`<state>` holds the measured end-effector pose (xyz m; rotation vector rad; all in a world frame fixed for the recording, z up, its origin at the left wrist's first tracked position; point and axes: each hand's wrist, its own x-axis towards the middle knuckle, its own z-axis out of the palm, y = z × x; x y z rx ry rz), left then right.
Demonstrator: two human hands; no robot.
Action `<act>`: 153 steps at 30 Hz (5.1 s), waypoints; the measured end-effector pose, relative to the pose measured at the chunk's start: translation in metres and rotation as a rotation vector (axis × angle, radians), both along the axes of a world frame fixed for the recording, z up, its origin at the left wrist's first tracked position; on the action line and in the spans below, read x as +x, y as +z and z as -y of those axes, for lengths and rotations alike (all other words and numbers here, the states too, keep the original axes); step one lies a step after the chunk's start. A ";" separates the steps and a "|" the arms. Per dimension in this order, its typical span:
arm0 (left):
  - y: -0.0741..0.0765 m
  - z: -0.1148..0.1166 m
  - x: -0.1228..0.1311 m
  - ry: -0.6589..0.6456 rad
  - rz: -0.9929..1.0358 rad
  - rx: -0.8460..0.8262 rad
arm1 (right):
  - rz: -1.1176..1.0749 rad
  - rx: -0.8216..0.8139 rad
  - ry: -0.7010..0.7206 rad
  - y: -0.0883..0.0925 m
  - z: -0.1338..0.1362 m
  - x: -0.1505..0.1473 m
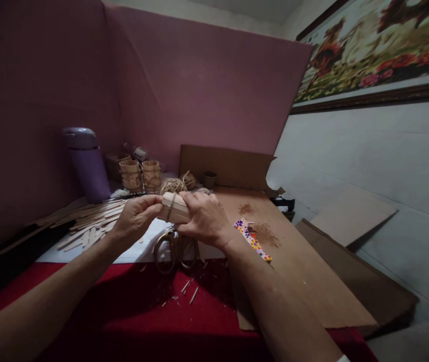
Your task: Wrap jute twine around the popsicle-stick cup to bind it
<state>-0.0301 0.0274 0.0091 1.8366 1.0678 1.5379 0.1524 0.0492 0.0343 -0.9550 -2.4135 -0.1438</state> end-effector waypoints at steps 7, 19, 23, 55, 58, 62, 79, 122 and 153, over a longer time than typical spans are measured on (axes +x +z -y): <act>0.008 0.007 -0.002 0.394 -0.174 0.503 | -0.001 0.011 -0.022 0.002 0.000 0.002; 0.007 0.012 0.001 0.513 -0.705 0.730 | 0.124 0.119 -0.058 -0.002 0.001 0.000; 0.004 0.012 0.003 0.528 -0.776 0.696 | 0.124 0.106 -0.048 -0.004 0.001 -0.002; 0.006 0.009 0.001 0.440 -0.443 0.705 | 0.017 0.030 -0.052 -0.002 -0.001 0.000; 0.004 0.007 -0.001 0.446 -0.492 0.725 | 0.038 0.052 -0.054 -0.002 0.000 -0.001; 0.005 0.006 -0.003 0.456 -0.500 0.722 | 0.055 0.092 -0.050 -0.002 0.001 -0.001; 0.003 0.007 0.004 0.479 -0.557 0.685 | -0.197 -0.195 -0.060 -0.006 -0.006 -0.002; 0.013 0.004 -0.006 0.406 0.178 0.174 | -0.254 -0.246 0.002 -0.007 -0.002 -0.006; 0.010 0.012 0.009 -0.129 0.303 -0.225 | -0.750 -0.761 0.441 -0.022 -0.010 -0.015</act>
